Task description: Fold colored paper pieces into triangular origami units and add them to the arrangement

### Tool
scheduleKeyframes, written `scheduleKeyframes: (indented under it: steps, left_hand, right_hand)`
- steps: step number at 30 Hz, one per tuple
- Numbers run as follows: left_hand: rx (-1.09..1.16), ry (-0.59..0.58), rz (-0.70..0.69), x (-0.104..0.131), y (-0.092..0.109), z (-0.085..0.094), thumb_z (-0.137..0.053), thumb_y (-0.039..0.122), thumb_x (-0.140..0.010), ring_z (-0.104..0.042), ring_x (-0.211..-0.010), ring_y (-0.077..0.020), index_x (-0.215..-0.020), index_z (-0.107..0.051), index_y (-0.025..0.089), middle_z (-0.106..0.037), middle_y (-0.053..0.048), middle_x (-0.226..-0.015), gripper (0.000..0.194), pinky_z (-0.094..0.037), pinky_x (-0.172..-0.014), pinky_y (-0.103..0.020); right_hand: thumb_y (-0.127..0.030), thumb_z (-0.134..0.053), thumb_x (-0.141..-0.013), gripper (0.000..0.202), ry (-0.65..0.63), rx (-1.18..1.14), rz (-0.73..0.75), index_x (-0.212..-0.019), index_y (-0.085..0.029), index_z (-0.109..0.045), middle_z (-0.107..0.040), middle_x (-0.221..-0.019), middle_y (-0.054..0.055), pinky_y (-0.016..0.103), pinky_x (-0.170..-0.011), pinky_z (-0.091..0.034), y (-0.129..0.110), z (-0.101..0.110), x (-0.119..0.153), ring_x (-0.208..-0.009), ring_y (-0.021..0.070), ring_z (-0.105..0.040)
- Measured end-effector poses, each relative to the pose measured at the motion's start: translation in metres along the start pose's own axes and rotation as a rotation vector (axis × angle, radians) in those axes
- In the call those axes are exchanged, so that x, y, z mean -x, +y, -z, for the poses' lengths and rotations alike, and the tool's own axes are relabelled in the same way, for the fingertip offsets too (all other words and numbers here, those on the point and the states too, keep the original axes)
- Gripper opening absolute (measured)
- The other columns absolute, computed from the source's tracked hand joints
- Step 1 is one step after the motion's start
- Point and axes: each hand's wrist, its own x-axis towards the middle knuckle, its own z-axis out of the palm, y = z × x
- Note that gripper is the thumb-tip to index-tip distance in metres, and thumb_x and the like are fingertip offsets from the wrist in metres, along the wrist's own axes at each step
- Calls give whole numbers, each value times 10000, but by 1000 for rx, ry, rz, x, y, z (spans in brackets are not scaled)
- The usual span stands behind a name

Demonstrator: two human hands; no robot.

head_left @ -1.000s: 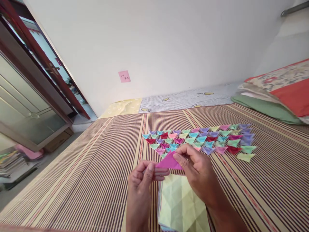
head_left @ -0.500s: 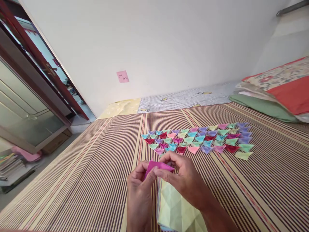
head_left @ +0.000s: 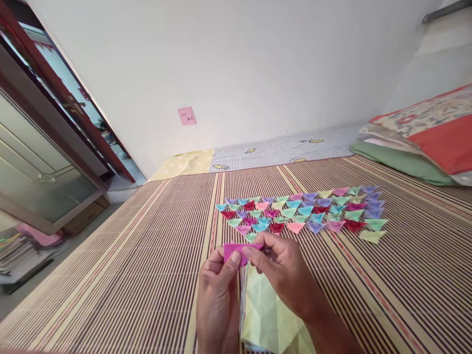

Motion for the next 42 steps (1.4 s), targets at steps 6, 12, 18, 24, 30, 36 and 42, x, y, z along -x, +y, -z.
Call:
scheduleKeyframes:
  steps: [6,12,18,24,30,36,42]
  left_hand:
    - [-53,-16,-11,-1,0,1,-897,274,-707,-655,-646,-153,-742,-766,172,-725,-29,-720,169,-561,-693,-280]
    - [-338,-87,-35,0,1,8,-864,316,-775,-564,-604,-121,-734,-745,159,-640,0,-650,201,-497,-628,-237]
    - [-514,-94,-93,3,1,2,-848,368,-787,-576,-658,-154,-698,-752,158,-631,-14,-656,246,-471,-639,-254]
    - [-521,-128,-170,5,1,2,-823,303,-821,-622,-742,-173,-766,-794,193,-695,-27,-757,126,-501,-721,-263]
    - [-345,-96,-170,5,1,7,-828,246,-826,-659,-789,-153,-775,-772,202,-712,-15,-821,87,-538,-752,-240]
    - [-216,-63,-89,3,4,2,-889,274,-753,-729,-852,-177,-830,-788,187,-777,-47,-894,154,-585,-815,-262]
    - [-354,83,-129,1,14,8,-924,287,-694,-769,-851,-211,-1001,-736,197,-790,-66,-996,371,-610,-695,-259]
  right_hand:
    - [-394,-638,-953,355,11,111,35,-673,-194,-550,-401,-589,-62,258,-503,-294,2,21,-4,-544,106,-351]
    - [-352,-710,-915,155,-84,109,55,-919,-197,-709,-613,-747,-15,278,-641,-432,-1,19,-5,-689,146,-539]
    - [-246,-650,-925,233,14,70,125,-698,-195,-648,-579,-673,-20,280,-630,-426,-4,4,-2,-643,136,-517]
    - [-309,-659,-929,247,33,-41,71,-710,-196,-635,-553,-647,-25,258,-551,-385,-1,12,-4,-602,127,-471]
    - [-351,-673,-941,288,71,-27,94,-704,-199,-613,-517,-639,-37,258,-567,-385,1,15,-4,-589,119,-435]
    - [-397,-676,-942,302,85,-37,91,-722,-197,-625,-534,-660,-26,259,-569,-395,1,17,-5,-603,130,-467]
    - [-376,-652,-966,271,212,46,179,-748,-216,-625,-556,-694,-15,281,-614,-430,4,15,-5,-636,151,-500]
